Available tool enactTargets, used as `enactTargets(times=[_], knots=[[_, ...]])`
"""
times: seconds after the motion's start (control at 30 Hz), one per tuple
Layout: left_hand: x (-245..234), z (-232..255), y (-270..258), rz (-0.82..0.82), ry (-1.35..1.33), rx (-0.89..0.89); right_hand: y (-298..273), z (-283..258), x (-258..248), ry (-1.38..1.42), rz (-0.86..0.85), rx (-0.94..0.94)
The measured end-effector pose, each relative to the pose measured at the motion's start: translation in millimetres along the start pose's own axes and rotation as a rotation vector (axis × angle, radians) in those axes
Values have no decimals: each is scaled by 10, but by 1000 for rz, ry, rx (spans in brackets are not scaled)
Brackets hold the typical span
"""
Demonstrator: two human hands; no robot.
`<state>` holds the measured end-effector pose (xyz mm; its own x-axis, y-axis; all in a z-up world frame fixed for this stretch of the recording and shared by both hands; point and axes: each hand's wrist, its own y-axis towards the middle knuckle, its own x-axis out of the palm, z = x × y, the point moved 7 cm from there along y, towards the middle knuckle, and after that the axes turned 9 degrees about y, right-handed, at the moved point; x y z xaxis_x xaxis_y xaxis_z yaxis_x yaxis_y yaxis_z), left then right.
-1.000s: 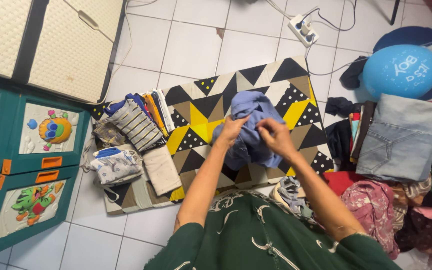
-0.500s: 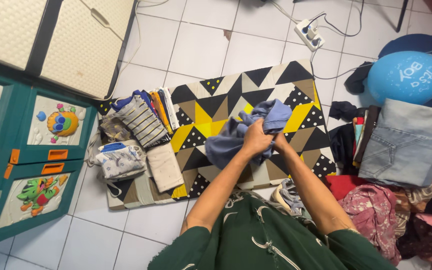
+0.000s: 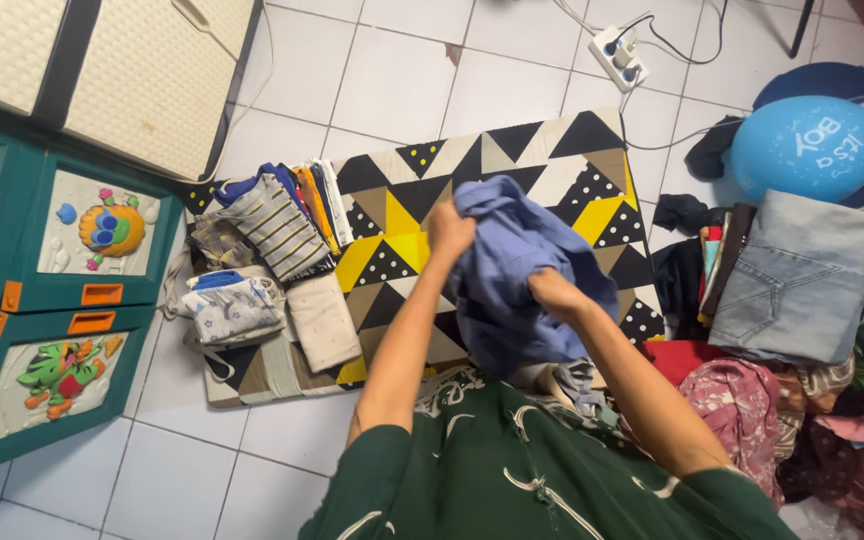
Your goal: The person folds a pair of light blue denim shorts and then a blue long-sleeved shirt on a patterned mat. The person smooths and aligns each item before folding it into a compact rectangle and placing it aside.
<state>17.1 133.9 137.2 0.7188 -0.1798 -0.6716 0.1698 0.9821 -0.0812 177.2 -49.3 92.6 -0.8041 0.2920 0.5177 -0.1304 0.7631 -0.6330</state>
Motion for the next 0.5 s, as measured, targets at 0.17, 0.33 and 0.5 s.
enactTargets(times=[0.17,0.33,0.5], knots=[[-40,-449,-24,-16,-291,-70,-1168,-809,691,169,-275,-230],[154,-1033,-344,-115,-726,-165,-1727,-1568,1090,306,-251,-537],[964,-1272,-1104,-444,-747,-404,-1750,-1475,1644,416,-278,-518]])
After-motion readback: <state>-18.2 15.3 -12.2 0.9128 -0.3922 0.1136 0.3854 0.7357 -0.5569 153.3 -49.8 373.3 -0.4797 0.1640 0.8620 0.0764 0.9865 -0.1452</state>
